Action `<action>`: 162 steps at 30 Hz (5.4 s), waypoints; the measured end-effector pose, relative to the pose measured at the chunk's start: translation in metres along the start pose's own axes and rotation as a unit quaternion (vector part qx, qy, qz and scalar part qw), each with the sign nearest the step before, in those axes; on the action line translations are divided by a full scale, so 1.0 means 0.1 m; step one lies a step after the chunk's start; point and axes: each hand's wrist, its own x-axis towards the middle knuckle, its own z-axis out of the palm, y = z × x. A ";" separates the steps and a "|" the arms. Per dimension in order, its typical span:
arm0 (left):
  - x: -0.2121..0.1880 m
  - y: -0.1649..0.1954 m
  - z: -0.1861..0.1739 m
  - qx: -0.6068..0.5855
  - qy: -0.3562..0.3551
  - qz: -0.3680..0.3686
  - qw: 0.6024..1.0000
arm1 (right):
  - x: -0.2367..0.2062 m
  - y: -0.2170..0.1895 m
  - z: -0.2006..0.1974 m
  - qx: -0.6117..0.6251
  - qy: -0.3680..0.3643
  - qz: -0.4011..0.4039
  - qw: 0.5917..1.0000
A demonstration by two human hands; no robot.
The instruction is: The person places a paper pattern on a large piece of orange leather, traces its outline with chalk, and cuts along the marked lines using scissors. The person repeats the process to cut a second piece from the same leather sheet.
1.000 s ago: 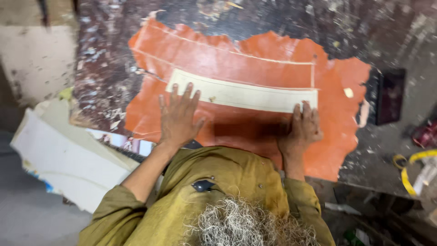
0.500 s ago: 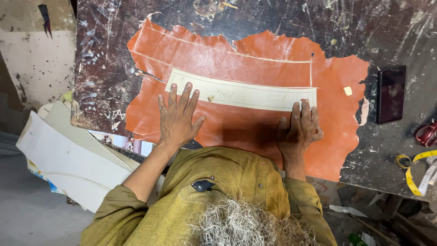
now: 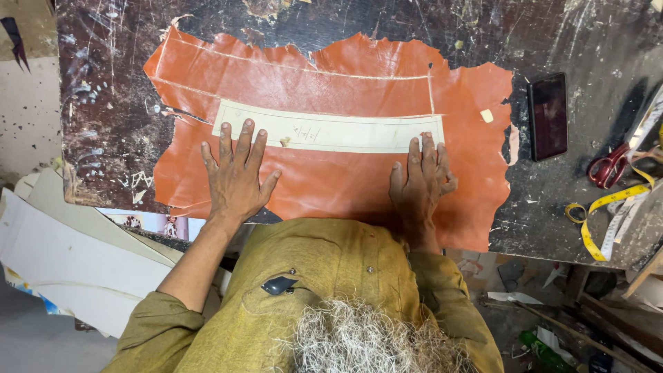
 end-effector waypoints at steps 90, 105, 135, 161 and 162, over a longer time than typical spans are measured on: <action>1.39 -0.31 -0.97 0.099 -0.221 0.280 0.929 | 0.63 -2.46 0.38 0.361 -0.062 -0.305 0.879; 1.72 -0.12 -0.71 0.111 -0.334 0.180 0.919 | 0.68 -1.90 0.37 0.255 -0.071 -0.324 0.908; 0.55 1.24 0.24 -0.044 0.039 0.285 0.957 | 0.08 0.58 -0.25 0.186 0.124 -0.065 0.973; 0.67 1.57 0.38 0.023 0.030 0.303 0.952 | 0.16 0.66 -0.23 0.214 0.171 0.008 0.962; 0.68 1.60 0.37 0.037 0.027 0.298 0.953 | 0.21 0.66 -0.28 0.209 0.172 0.000 0.963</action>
